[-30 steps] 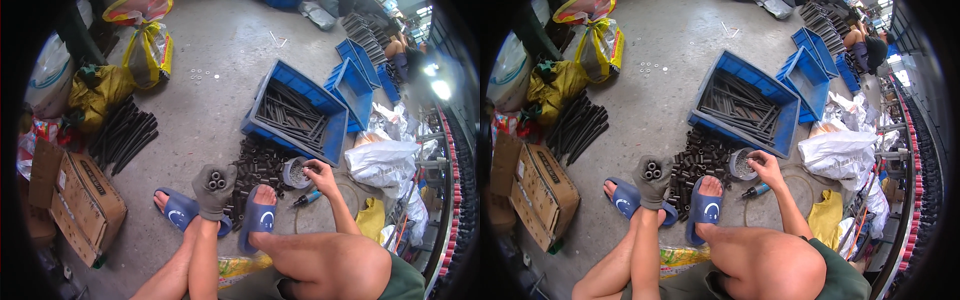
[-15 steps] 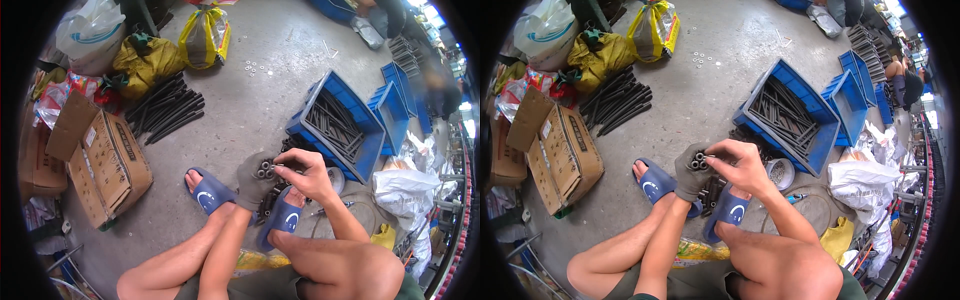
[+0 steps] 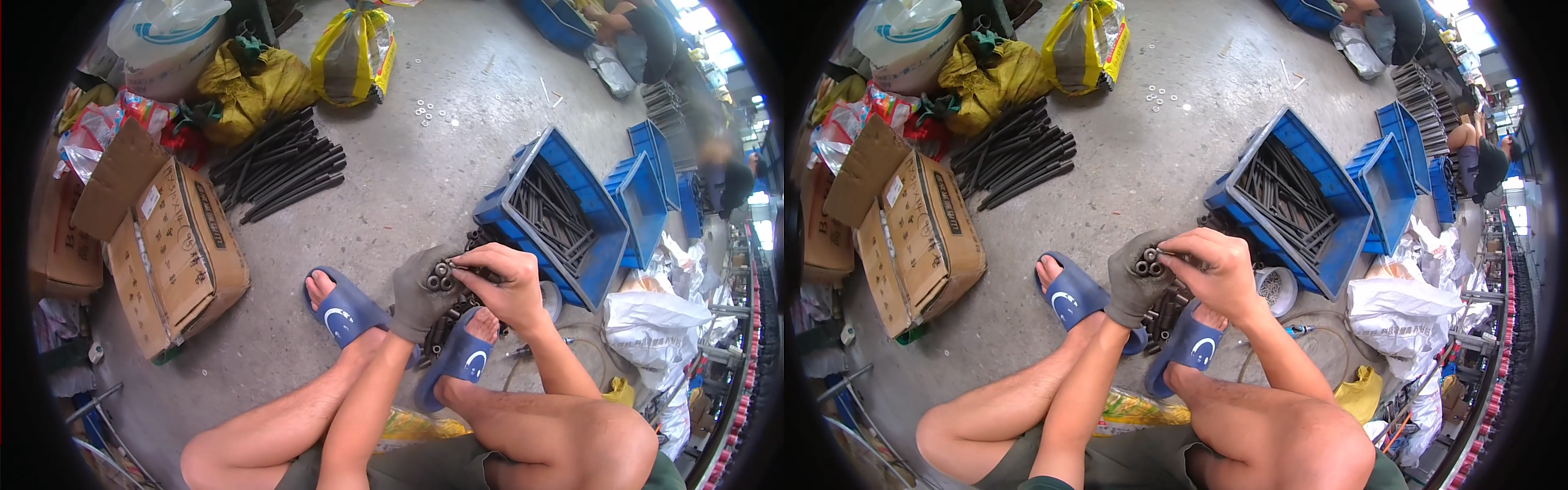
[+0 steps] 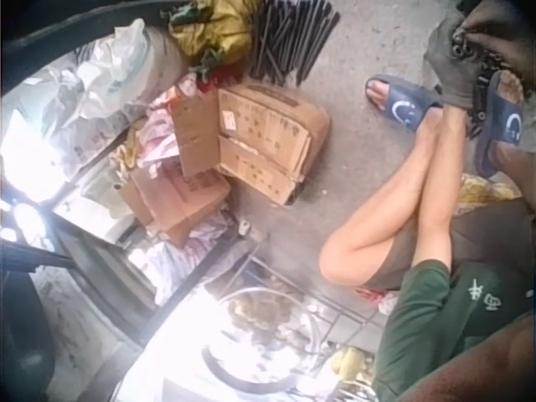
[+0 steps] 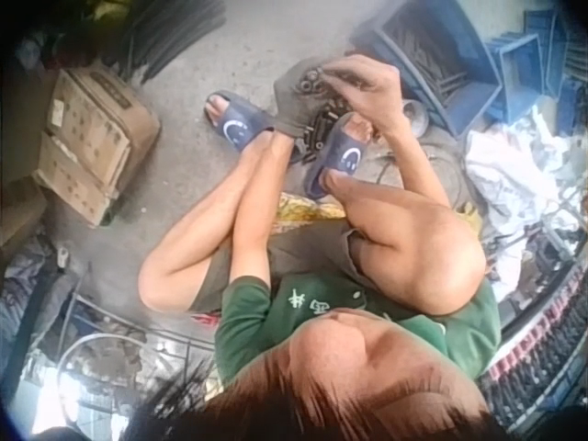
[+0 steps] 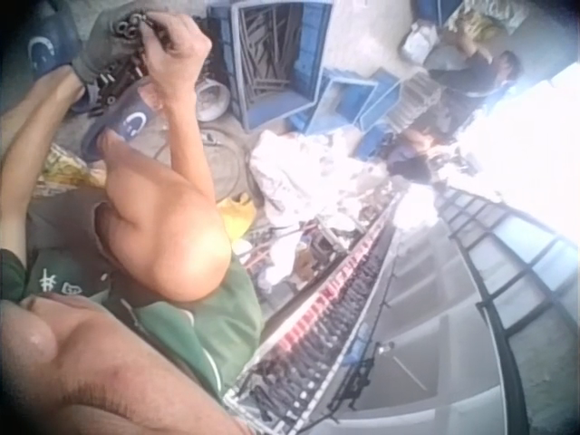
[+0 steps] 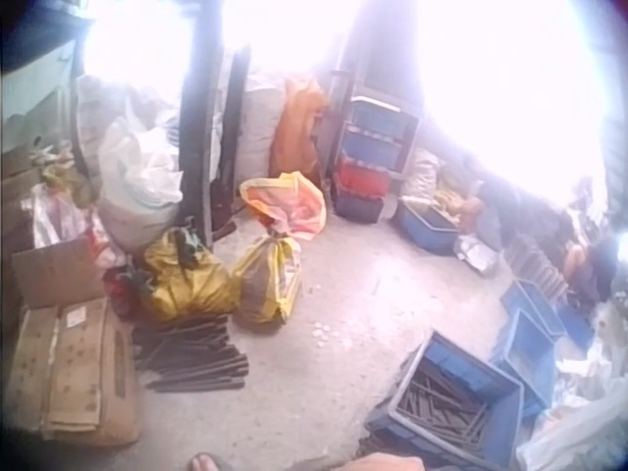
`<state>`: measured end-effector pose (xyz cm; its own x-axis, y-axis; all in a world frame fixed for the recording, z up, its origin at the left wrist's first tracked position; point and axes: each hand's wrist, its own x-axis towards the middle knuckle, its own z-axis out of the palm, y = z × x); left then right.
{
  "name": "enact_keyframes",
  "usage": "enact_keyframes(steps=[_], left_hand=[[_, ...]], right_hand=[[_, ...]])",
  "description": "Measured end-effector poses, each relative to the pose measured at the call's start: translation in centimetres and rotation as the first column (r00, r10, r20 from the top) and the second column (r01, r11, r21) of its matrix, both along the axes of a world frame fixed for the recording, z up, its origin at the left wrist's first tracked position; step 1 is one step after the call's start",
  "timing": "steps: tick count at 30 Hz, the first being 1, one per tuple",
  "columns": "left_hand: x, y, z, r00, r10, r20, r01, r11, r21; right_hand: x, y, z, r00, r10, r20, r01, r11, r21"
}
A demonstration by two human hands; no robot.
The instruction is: The person assembles metal rods and washers into a central component by hand and secures them using a pneumatic tool.
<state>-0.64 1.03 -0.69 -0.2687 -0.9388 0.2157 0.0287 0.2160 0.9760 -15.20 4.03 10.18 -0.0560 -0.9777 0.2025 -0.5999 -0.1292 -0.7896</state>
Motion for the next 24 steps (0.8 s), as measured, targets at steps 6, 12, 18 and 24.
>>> enact_keyframes(steps=[6,12,18,24], left_hand=[[0.4,0.0,-0.1,1.0,-0.008,-0.011,0.008,1.0,0.02],[0.2,0.1,-0.4,1.0,0.008,-0.024,-0.007,0.999,0.043],[0.0,-0.1,-0.2,1.0,0.024,0.012,-0.024,1.0,-0.002],[0.1,-0.1,0.3,0.999,0.024,0.041,-0.024,1.0,0.002]], right_hand=[[-0.2,0.1,1.2,0.983,0.0,0.186,-0.055,0.956,0.289],[0.7,-0.3,1.7,0.994,0.054,0.096,-0.083,0.941,0.327],[0.5,-0.3,2.1,0.988,0.128,-0.089,-0.109,0.976,0.187],[0.7,0.1,2.3,0.984,-0.118,0.133,0.083,0.966,0.244]])
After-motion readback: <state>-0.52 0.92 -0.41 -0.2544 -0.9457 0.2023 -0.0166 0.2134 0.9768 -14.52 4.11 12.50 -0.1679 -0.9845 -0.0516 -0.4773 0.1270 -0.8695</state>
